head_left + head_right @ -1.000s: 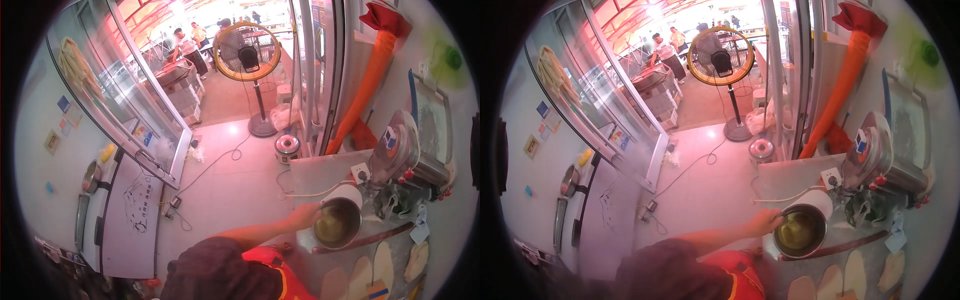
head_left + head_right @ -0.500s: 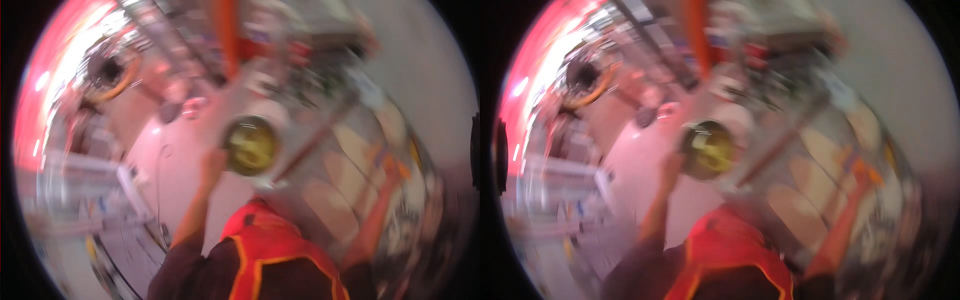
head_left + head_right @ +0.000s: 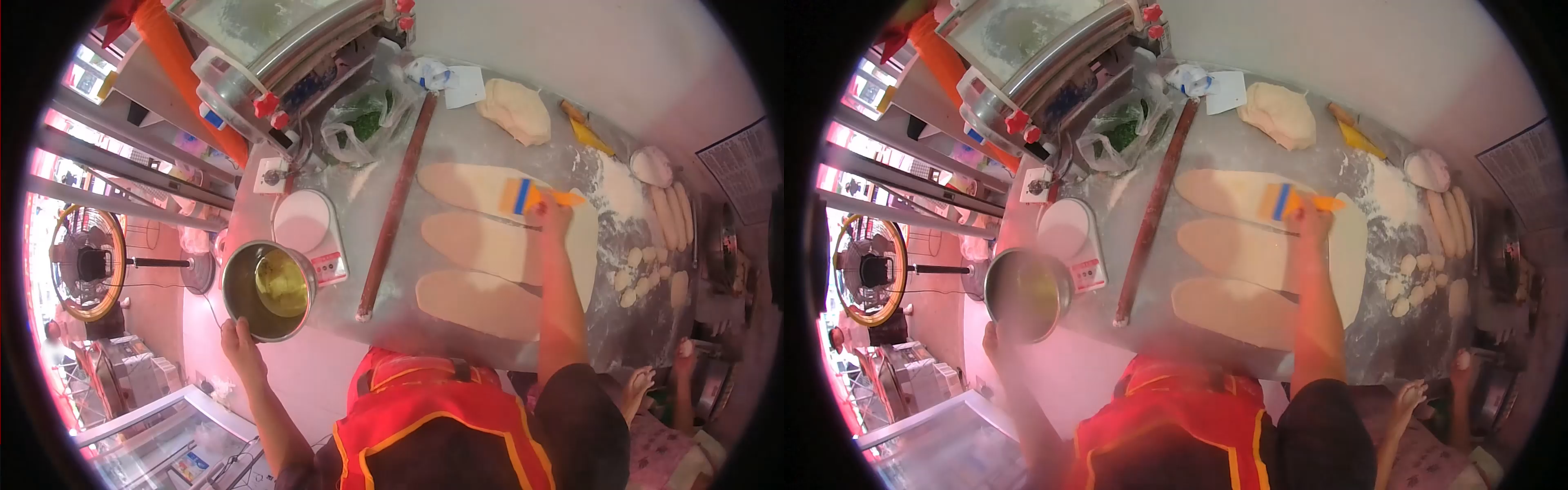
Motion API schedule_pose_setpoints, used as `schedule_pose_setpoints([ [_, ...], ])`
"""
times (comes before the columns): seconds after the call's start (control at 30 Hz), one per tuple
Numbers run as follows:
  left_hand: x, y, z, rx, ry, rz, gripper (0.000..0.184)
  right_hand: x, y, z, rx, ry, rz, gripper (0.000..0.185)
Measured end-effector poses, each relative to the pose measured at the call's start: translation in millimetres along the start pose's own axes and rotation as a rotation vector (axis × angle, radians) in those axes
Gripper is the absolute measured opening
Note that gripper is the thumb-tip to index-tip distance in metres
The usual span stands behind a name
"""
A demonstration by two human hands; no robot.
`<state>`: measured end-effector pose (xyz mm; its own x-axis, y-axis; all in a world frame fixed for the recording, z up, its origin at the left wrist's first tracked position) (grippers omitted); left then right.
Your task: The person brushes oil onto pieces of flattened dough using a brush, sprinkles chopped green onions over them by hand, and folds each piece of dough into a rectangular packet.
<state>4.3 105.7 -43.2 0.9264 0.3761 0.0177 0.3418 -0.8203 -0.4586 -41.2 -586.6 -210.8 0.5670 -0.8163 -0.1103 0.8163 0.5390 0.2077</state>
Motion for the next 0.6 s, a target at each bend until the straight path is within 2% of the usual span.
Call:
schedule_pose_setpoints([
  [0.07,4.6,-1.0,14.3,-0.063,0.001,0.040,0.024,-4.7,-36.1,37.0,-0.123,0.002,-0.165,0.014],
  [0.17,4.0,2.7,18.9,-0.088,0.001,0.097,0.025,-0.6,-37.8,81.6,-0.569,-0.172,-0.182,0.021],
  [0.23,4.0,2.3,14.1,-0.067,-0.003,0.118,0.025,4.8,-1.5,83.5,-1.081,-0.522,-0.119,0.024],
  [0.3,1.9,5.4,7.2,-0.041,-0.016,0.122,0.025,-20.3,72.6,80.3,-1.200,-0.541,-0.049,0.023],
  [0.37,-1.4,5.8,-1.9,-0.010,0.015,0.087,0.025,-42.5,148.0,43.6,-1.415,-0.298,0.252,0.018],
  [0.4,-1.8,5.8,-4.4,0.005,0.032,0.070,0.025,-64.2,183.2,30.5,-1.346,-0.602,0.292,0.014],
  [0.43,-1.4,4.6,0.7,-0.009,0.012,0.076,0.025,-89.0,210.2,35.2,-1.014,-0.750,0.356,0.015],
  [0.5,-0.4,-1.7,14.1,-0.034,-0.026,0.090,0.024,-120.5,255.5,9.4,-1.096,-0.844,0.412,0.016],
  [0.6,0.9,-3.6,16.3,-0.034,-0.020,0.074,0.024,-126.2,268.9,24.7,-1.038,-0.753,0.346,0.015],
])
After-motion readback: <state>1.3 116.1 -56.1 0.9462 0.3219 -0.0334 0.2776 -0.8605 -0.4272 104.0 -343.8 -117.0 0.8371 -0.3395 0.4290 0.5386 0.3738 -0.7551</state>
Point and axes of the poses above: each hand's wrist, its own x-axis towards the middle knuckle, its own y-axis out of the palm, z = x × y, the point moved 8 cm from there along x, towards the middle knuckle, and after that the axes turned 1 degree about x, right-handed, at the moved point
